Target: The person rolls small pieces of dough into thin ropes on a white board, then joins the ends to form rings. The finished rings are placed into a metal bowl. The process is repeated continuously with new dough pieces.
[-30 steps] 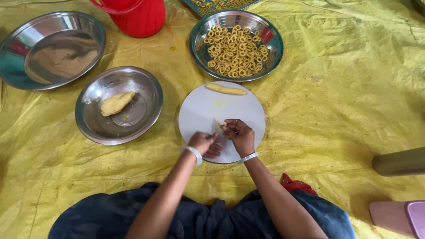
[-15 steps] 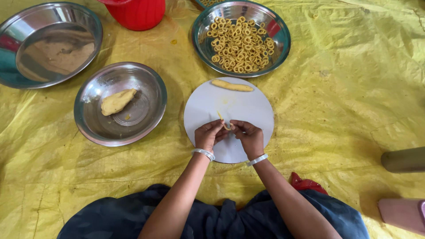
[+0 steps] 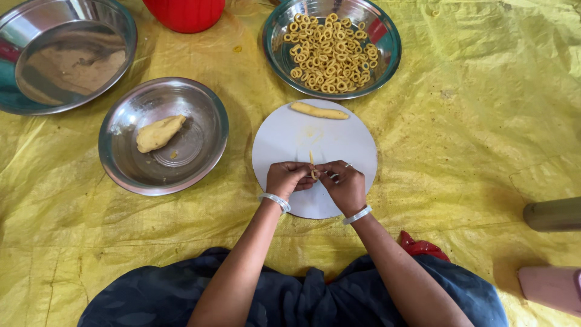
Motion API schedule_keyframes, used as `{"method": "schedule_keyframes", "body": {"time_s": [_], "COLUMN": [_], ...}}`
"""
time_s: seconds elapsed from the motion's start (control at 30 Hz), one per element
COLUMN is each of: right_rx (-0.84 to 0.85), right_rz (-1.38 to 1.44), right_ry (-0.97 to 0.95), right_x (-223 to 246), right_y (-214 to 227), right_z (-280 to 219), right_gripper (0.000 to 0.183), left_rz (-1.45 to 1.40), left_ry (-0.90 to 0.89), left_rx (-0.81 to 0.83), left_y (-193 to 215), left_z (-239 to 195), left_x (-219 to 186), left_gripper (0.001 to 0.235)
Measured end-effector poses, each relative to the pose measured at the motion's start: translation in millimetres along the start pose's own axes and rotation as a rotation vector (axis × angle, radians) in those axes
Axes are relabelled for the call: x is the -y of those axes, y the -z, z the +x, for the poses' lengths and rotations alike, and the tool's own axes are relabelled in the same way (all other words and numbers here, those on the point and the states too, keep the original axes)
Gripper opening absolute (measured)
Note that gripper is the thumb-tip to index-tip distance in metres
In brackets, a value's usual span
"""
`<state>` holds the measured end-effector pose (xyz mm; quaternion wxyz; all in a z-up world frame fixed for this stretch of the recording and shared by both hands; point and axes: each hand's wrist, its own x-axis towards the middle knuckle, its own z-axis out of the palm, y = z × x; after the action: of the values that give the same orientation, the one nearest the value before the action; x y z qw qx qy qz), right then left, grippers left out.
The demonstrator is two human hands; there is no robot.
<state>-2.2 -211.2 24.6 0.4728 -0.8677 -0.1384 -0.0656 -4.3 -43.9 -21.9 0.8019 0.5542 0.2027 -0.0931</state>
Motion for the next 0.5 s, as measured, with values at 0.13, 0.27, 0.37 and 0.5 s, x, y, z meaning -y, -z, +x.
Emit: {"method": "schedule_keyframes", "body": {"time_s": [0.13, 0.27, 0.37, 0.5], "right_rx": [-0.007, -0.012, -0.004, 0.004], "right_rz": [-0.008, 0.033, 0.122, 0.061], "right_ry": [-0.014, -0.055, -0.048, -0.022], "right_x": [-3.7, -3.0, -1.8, 2.6], "right_y": [-0.2, -2.6, -1.7, 0.7], "right_z": [0.2, 0.3, 1.8, 1.2], "right_gripper": [0.012, 0.019, 0.026, 0.024], "left_rz": [-0.015, 0.007, 0.057, 0.107], "left_ry": [0.059, 0.053, 0.033, 0.036], "left_rx": [0.056, 0.062, 0.062, 0.102], "left_y": [1.9, 4.1, 4.8, 5.9], "left_z": [4.3, 3.7, 3.3, -0.8], "left_x": [4.0, 2.1, -3.7, -13.6], "left_gripper": [0.015, 0.026, 0.039, 0.045]}}
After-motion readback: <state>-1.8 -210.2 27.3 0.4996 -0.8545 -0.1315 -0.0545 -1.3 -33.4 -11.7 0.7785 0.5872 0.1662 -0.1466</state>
